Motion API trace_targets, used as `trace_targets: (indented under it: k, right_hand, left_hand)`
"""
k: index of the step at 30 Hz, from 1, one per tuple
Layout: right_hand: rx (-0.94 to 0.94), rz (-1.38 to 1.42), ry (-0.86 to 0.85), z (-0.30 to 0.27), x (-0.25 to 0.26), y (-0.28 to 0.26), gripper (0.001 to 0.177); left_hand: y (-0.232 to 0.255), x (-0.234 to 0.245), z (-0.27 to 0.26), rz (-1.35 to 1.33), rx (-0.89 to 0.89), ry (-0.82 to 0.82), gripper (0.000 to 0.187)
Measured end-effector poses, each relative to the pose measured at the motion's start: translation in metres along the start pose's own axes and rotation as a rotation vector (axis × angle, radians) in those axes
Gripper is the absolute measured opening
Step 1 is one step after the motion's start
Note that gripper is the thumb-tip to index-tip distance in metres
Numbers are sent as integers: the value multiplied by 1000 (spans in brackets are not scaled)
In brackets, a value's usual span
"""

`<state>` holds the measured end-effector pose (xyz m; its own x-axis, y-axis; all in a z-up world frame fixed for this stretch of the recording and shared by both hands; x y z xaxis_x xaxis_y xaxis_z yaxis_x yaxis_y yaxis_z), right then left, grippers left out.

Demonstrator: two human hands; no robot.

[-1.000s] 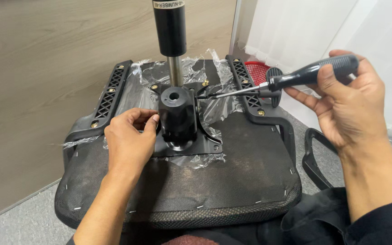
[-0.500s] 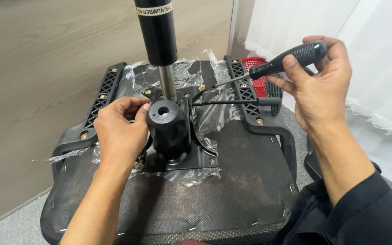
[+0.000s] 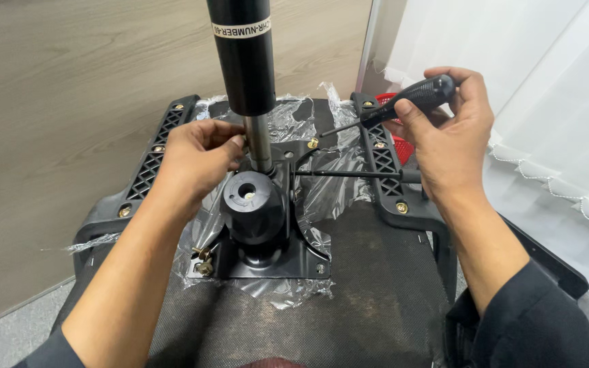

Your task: The person uses a screwdriver to tighten screws on the underside of an office chair seat, securing the seat to the central gas-lift column. The person works on multiple screws around the mounting plate while the chair remains upside down.

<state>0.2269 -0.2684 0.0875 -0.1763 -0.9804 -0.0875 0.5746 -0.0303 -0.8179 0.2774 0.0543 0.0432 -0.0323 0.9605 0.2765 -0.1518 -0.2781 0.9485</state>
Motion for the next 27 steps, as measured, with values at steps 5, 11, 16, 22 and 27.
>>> trace_targets:
  k: [5, 11, 16, 22, 27]
  right_hand:
    - [-8, -44, -26, 6, -13, 6, 42]
    - [-14, -56, -21, 7, -15, 8, 42]
    - [7, -109, -3, 9, -9, 5, 41]
    - [19, -154, -4, 15, -10, 7, 42]
    - [52, -151, -58, 20, -16, 11, 40]
  left_hand:
    - [-24, -24, 37, -205, 174, -102, 14]
    - [-29, -42, 60, -332, 246, -291, 20]
    - [-34, -74, 70, -582, 373, -370, 42]
    - [-47, -96, 80, -596, 442, -461, 55]
    - [-56, -110, 93, -248, 396, -559, 46]
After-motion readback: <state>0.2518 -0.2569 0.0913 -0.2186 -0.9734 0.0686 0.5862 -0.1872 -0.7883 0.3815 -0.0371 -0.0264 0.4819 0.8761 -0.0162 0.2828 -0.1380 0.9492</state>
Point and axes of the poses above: each hand's wrist, its own z-axis towards the middle knuckle, its own x-axis out of the back of the hand, y = z × x, the point moved 9 cm from there along z, towards the middle knuckle, and after that the axes turned 3 degrees about -x, right-handed, at the moved point
